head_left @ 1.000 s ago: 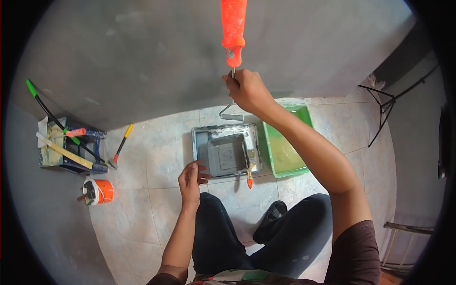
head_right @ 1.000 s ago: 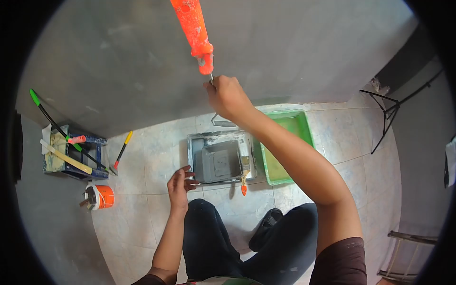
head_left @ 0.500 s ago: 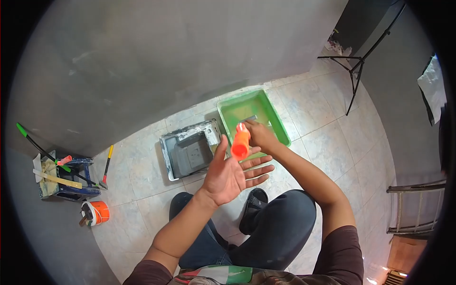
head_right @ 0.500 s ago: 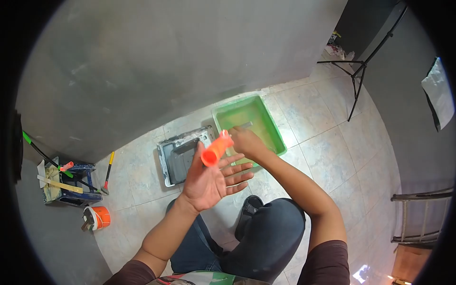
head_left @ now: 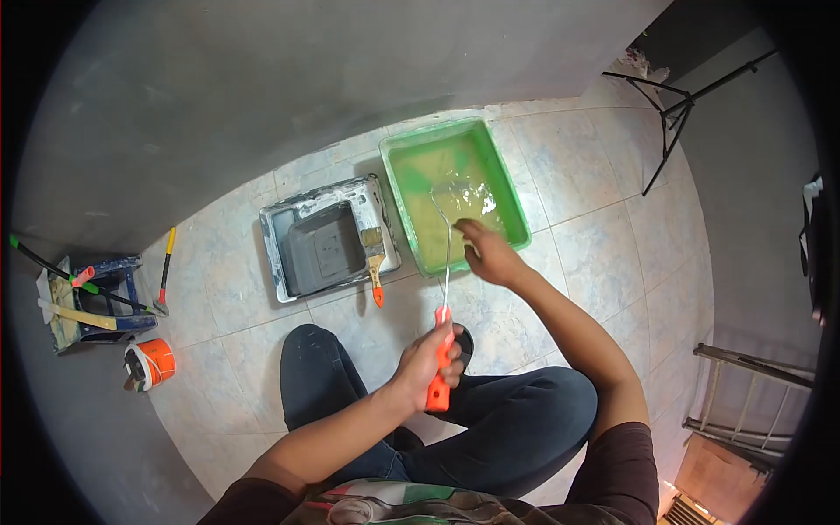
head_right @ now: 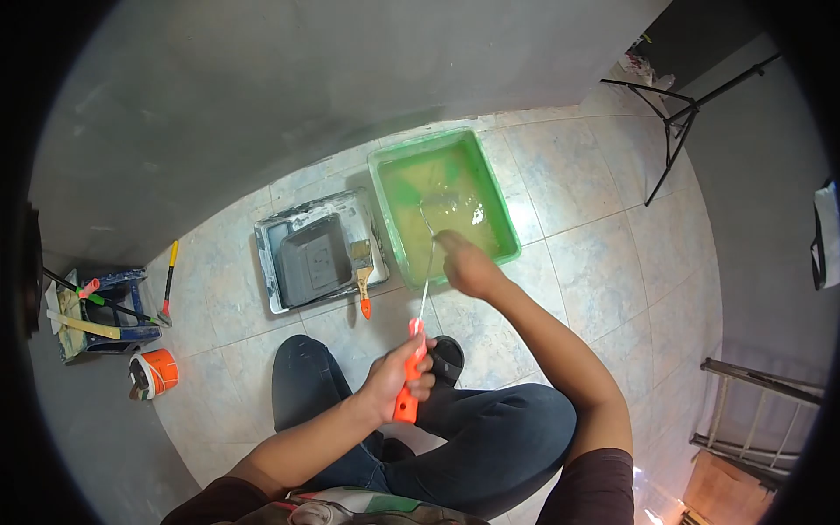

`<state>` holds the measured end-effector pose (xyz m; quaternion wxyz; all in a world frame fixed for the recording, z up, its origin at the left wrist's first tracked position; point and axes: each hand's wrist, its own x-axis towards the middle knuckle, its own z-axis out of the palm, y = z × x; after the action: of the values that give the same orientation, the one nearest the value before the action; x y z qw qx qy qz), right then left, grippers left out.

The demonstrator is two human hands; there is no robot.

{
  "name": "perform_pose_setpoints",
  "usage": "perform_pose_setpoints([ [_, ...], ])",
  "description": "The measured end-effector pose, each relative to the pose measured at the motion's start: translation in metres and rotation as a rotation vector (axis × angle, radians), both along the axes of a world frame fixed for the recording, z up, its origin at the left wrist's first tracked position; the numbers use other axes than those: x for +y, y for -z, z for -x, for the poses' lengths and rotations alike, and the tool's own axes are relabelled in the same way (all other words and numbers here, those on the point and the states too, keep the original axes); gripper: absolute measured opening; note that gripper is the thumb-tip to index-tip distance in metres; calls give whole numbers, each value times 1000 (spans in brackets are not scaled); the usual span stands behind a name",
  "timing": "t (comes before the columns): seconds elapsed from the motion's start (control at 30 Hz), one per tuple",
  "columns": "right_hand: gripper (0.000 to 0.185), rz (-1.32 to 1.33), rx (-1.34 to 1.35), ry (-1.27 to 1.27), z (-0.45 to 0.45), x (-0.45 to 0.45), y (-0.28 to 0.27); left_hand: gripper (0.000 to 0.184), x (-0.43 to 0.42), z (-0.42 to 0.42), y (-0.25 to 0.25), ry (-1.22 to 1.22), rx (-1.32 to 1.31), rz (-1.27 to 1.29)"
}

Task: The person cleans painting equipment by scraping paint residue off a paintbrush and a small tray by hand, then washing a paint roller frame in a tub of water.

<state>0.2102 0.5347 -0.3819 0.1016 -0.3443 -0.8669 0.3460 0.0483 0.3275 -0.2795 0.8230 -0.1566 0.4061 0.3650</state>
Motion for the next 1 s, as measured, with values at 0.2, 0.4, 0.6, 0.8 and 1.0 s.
perform_pose_setpoints([
  [0.2, 62, -104, -260, 59, 6, 41, 89, 29, -68, 41, -10, 253, 199, 130],
  [0.4, 62, -125, -413, 100, 19, 54, 185, 26, -33, 31, 10, 269, 216, 72],
  [0.6, 63, 17, -497, 331, 28, 97, 197, 21, -15, 11, 64, 243, 386, 6],
  [0.8, 60, -15, -443, 332, 22, 92, 186, 24, -49, 55, 46, 309, 338, 97],
  [1.0, 56, 140, -452, 282, 24, 91, 182, 22, -49, 52, 47, 317, 327, 104],
])
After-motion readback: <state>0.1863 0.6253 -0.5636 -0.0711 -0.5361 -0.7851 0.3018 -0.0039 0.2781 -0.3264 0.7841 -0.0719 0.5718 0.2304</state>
